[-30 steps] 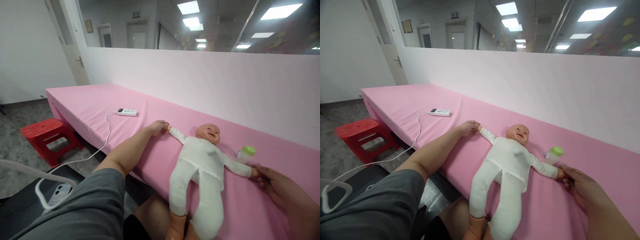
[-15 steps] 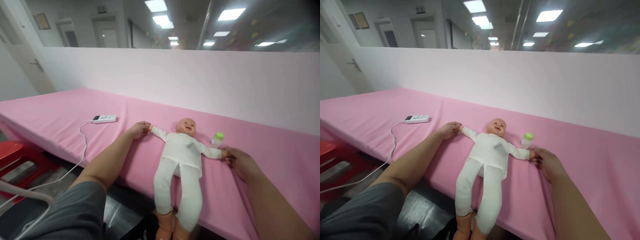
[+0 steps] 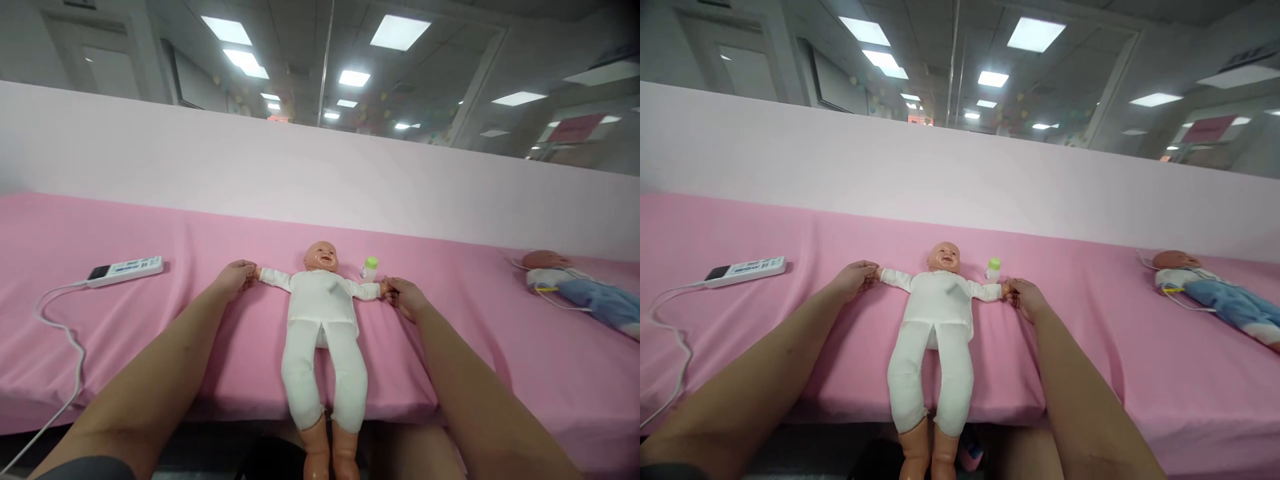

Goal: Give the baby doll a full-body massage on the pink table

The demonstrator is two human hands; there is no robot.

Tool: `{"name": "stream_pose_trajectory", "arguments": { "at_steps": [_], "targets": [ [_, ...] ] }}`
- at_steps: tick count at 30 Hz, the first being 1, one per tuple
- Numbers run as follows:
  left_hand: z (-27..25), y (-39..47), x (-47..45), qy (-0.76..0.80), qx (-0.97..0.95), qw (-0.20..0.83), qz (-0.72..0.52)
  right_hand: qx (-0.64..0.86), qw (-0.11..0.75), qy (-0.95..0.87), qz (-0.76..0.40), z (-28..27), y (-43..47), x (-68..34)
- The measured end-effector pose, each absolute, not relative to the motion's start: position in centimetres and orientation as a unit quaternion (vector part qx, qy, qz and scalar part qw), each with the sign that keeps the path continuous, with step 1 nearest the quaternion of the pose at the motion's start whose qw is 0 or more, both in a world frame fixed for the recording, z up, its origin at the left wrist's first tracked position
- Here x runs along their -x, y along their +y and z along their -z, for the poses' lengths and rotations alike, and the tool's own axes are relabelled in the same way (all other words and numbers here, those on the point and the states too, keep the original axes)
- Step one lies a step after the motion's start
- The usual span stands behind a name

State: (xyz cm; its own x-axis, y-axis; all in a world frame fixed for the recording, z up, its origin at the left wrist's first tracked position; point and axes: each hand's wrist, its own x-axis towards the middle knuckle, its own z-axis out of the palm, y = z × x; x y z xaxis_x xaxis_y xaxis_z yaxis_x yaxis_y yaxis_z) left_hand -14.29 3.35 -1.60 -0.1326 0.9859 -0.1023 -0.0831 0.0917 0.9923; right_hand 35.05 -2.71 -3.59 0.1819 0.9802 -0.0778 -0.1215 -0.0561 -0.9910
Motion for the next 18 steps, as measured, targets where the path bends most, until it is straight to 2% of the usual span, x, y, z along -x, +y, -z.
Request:
{"name": "stream_pose_trajectory", "arguments": {
  "at_steps": [10,18],
  "targets": [
    [1.0,3.0,13.9,0.534,-0.421,0.491,-0.544,0.566,0.604,-0.387,-0.407,4.4,-2.6,-33.9],
    [0.4,2.4,13.7,0.54,-0.427,0.48,-0.544,0.537,0.616,-0.405,-0.41,4.6,-3.0,-33.8]
  ]
}}
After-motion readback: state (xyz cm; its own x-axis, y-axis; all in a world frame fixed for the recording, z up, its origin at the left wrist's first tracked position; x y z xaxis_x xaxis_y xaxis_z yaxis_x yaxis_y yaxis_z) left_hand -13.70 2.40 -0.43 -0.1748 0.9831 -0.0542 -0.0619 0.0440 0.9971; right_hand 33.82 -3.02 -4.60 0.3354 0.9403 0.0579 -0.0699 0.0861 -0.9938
